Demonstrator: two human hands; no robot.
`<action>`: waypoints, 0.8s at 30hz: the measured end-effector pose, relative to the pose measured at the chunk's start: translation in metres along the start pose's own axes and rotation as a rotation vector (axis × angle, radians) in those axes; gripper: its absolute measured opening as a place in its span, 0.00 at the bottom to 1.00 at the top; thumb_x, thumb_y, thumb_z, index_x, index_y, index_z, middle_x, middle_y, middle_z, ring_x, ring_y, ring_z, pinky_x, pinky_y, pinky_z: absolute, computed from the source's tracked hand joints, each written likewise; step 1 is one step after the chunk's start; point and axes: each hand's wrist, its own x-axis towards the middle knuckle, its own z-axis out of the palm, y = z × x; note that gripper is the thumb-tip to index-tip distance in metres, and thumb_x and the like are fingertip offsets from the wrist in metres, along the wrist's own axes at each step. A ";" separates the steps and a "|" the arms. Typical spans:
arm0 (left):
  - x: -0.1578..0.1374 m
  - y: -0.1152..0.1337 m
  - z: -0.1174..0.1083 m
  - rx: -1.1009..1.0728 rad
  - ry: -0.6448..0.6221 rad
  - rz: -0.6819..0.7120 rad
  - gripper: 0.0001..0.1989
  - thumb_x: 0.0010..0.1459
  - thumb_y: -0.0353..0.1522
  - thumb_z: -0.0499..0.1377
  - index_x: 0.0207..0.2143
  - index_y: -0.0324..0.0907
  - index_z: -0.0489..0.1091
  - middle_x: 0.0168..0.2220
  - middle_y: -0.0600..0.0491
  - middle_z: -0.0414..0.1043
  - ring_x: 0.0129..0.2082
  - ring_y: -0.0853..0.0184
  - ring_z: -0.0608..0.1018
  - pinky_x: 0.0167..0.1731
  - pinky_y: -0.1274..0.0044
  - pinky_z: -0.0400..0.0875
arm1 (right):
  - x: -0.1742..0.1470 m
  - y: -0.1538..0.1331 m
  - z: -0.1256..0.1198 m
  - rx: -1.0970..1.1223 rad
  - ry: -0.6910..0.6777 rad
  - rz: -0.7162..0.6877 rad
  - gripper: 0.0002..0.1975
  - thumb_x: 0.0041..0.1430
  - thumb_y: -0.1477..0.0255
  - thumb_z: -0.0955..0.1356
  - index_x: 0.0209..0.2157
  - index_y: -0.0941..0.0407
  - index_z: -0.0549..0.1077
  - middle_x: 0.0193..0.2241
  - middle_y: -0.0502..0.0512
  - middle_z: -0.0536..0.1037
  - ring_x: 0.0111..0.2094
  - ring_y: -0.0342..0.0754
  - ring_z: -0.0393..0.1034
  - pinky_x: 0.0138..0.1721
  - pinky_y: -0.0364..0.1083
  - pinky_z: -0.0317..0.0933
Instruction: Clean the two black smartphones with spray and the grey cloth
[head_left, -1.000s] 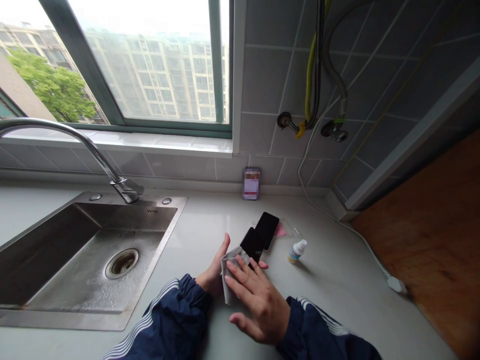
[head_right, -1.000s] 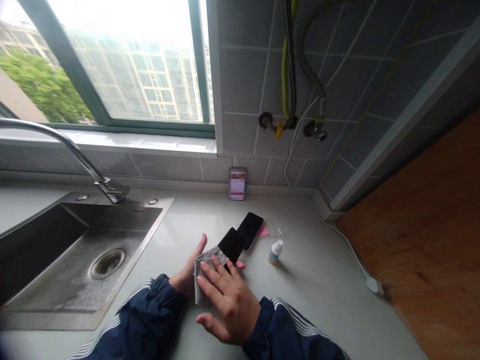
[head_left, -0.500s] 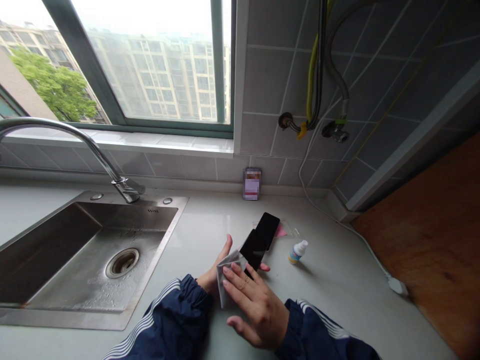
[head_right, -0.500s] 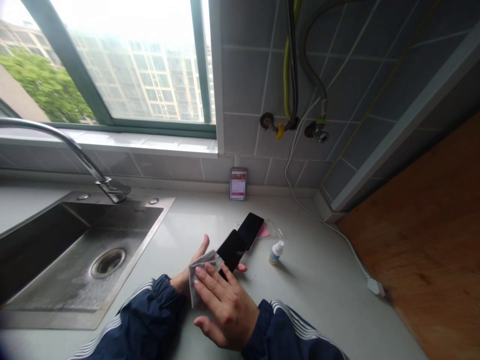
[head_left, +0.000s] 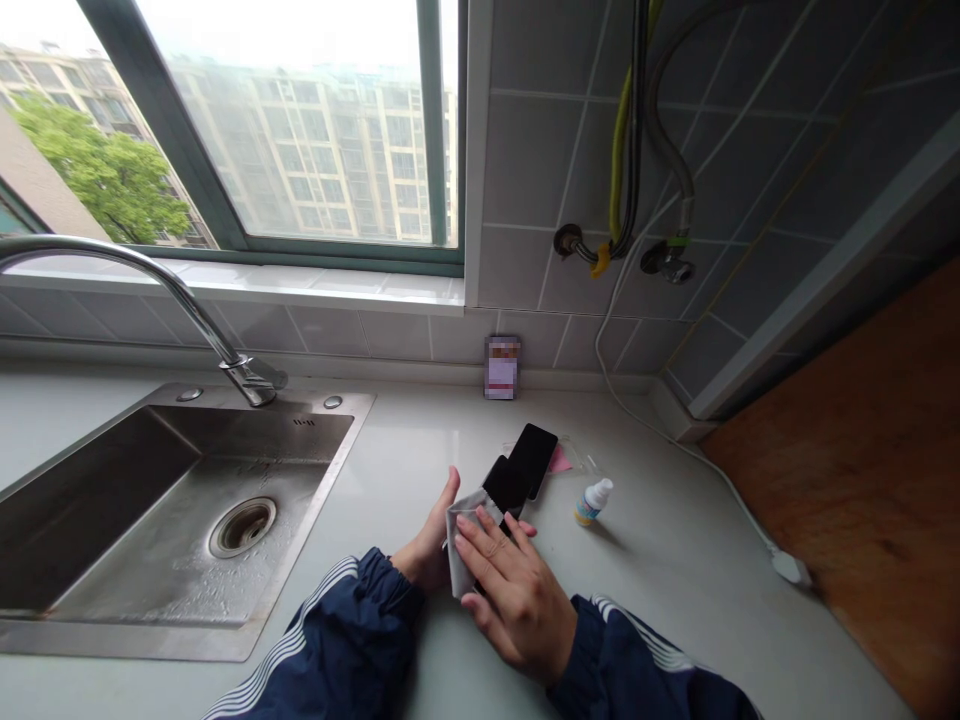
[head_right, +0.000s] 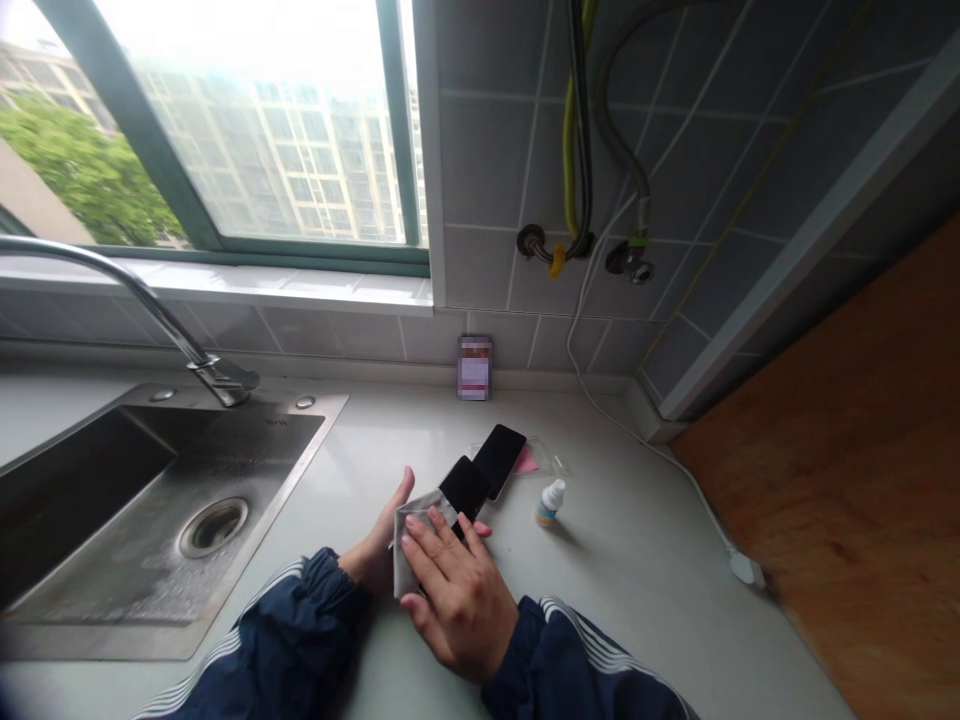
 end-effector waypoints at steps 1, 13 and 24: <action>0.001 0.000 -0.001 -0.002 0.015 0.013 0.49 0.59 0.65 0.42 0.56 0.31 0.72 0.44 0.35 0.80 0.46 0.48 0.82 0.49 0.65 0.72 | 0.000 0.003 0.001 -0.010 0.005 0.023 0.30 0.71 0.68 0.61 0.70 0.62 0.55 0.70 0.63 0.56 0.72 0.62 0.44 0.66 0.68 0.53; -0.001 0.003 -0.006 0.235 -0.007 -0.039 0.41 0.62 0.61 0.46 0.60 0.39 0.68 0.37 0.40 0.80 0.30 0.55 0.82 0.29 0.68 0.76 | -0.002 0.042 -0.002 -0.104 0.118 0.309 0.31 0.73 0.64 0.60 0.72 0.57 0.49 0.70 0.61 0.56 0.72 0.64 0.42 0.65 0.69 0.53; -0.003 0.002 -0.004 0.369 -0.043 -0.131 0.43 0.64 0.59 0.42 0.52 0.31 0.75 0.34 0.37 0.78 0.32 0.58 0.80 0.28 0.71 0.76 | 0.000 0.046 -0.006 -0.103 0.210 0.345 0.33 0.73 0.64 0.60 0.73 0.57 0.46 0.71 0.62 0.54 0.72 0.64 0.41 0.65 0.70 0.52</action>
